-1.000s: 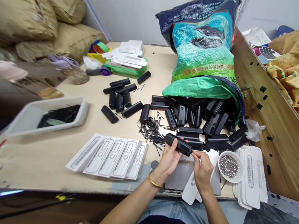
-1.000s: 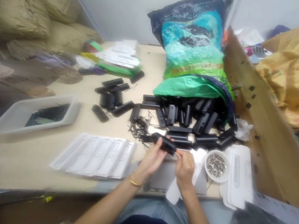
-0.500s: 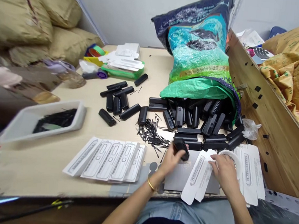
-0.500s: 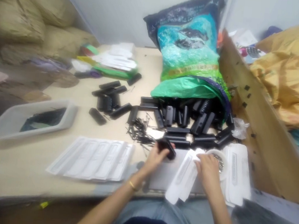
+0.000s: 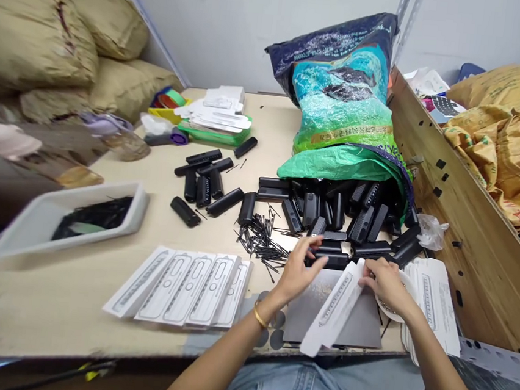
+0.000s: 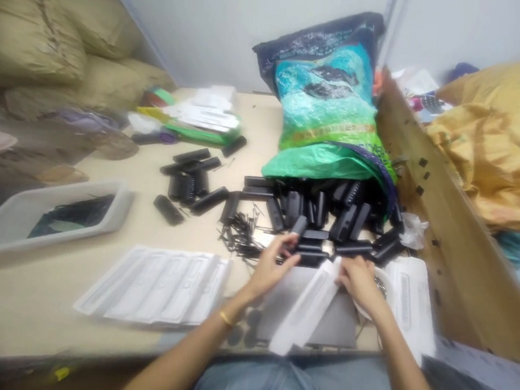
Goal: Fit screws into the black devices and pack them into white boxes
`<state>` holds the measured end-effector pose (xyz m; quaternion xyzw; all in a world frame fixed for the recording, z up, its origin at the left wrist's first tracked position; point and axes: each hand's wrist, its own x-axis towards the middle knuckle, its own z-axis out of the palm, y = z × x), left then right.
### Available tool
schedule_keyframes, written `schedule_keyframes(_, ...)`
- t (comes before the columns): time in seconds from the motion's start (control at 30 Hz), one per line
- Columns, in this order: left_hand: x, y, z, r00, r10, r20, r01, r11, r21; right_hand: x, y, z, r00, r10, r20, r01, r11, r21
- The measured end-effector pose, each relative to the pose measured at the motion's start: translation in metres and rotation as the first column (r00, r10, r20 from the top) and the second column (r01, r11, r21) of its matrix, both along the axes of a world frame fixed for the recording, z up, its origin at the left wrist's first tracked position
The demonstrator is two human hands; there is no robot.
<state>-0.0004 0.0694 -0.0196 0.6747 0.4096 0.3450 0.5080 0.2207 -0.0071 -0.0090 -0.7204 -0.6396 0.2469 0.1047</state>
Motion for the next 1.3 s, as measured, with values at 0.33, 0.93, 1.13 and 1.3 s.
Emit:
schedule_keyframes(0.33,-0.004,-0.049,0.021,0.713,-0.357,0.603,0.698,0.442,-0.563,-0.011,0.008,0.015,0.358,0.246,-0.901,0.063,0.956,0.287)
schedule_keyframes(0.93,0.013,-0.043,0.002,0.872,-0.152,0.464,0.377,0.813,-0.443,-0.076,-0.011,-0.014,0.637,-0.212,-0.741,0.579,0.767,0.277)
schedule_keyframes(1.13,0.019,-0.052,0.004,0.911,0.0,0.413,0.271,0.753,-0.599,-0.081,-0.008,-0.019,0.372,-0.166,-0.913,0.638,0.76,0.122)
schedule_keyframes(1.3,0.013,-0.054,0.011,0.931,-0.032,0.364,0.255,0.772,-0.583,-0.079,0.002,-0.018,0.286,-0.17,-0.943,0.6,0.799,0.038)
